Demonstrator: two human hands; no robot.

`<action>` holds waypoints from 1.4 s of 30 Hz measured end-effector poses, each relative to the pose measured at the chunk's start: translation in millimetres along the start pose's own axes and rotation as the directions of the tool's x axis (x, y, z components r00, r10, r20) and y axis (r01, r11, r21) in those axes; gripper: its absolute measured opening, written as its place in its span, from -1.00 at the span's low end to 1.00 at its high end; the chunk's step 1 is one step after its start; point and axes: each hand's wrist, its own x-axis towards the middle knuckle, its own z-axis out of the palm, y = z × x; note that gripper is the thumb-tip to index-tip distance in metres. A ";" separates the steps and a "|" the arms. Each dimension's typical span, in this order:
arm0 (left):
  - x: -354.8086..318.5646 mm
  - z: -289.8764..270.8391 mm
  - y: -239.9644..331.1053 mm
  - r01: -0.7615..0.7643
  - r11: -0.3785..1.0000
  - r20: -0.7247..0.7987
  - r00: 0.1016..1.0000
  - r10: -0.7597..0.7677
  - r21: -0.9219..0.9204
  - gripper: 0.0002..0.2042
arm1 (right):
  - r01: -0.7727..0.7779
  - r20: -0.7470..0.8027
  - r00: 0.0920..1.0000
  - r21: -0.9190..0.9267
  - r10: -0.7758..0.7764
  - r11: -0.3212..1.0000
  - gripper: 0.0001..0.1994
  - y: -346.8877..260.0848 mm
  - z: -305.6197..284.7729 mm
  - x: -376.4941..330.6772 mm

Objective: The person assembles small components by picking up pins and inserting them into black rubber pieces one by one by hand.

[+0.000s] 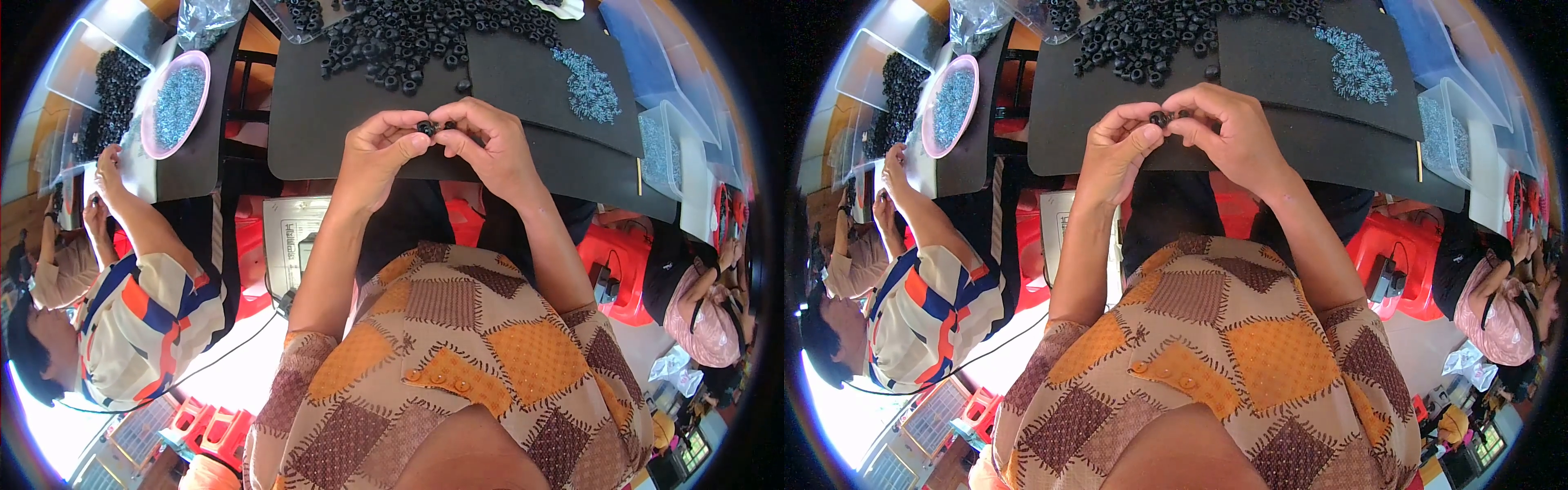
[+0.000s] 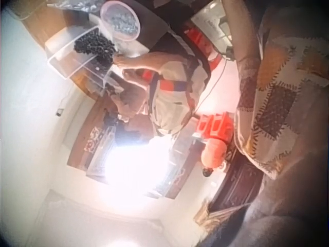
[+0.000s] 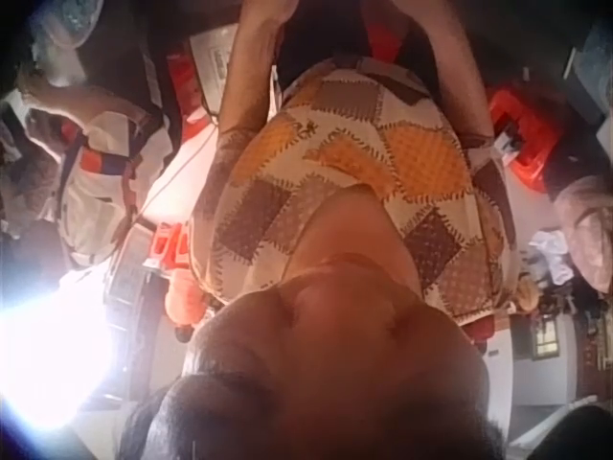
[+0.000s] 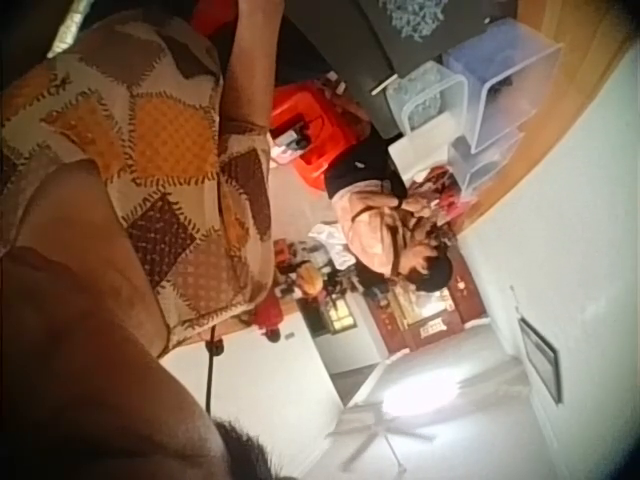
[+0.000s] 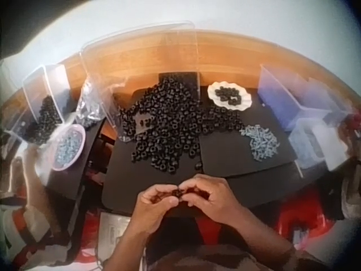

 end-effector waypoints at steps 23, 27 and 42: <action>3.2 2.1 -0.6 0.058 0.994 0.058 0.997 -0.053 -0.093 -0.78 | 0.219 0.033 0.976 -0.190 -0.217 0.957 -0.95 -3.8 -12.7 7.6; 1.8 -1.3 -0.1 0.039 0.985 0.042 0.999 -0.032 -0.165 -0.77 | 0.085 -0.179 0.978 -0.103 -0.103 0.991 -0.95 3.5 -26.8 6.2; -4.5 16.8 2.0 -0.094 0.988 -0.061 0.993 0.102 0.120 -0.79 | 0.205 -0.071 0.970 -0.283 -0.234 0.937 -0.93 -16.0 -3.7 -6.8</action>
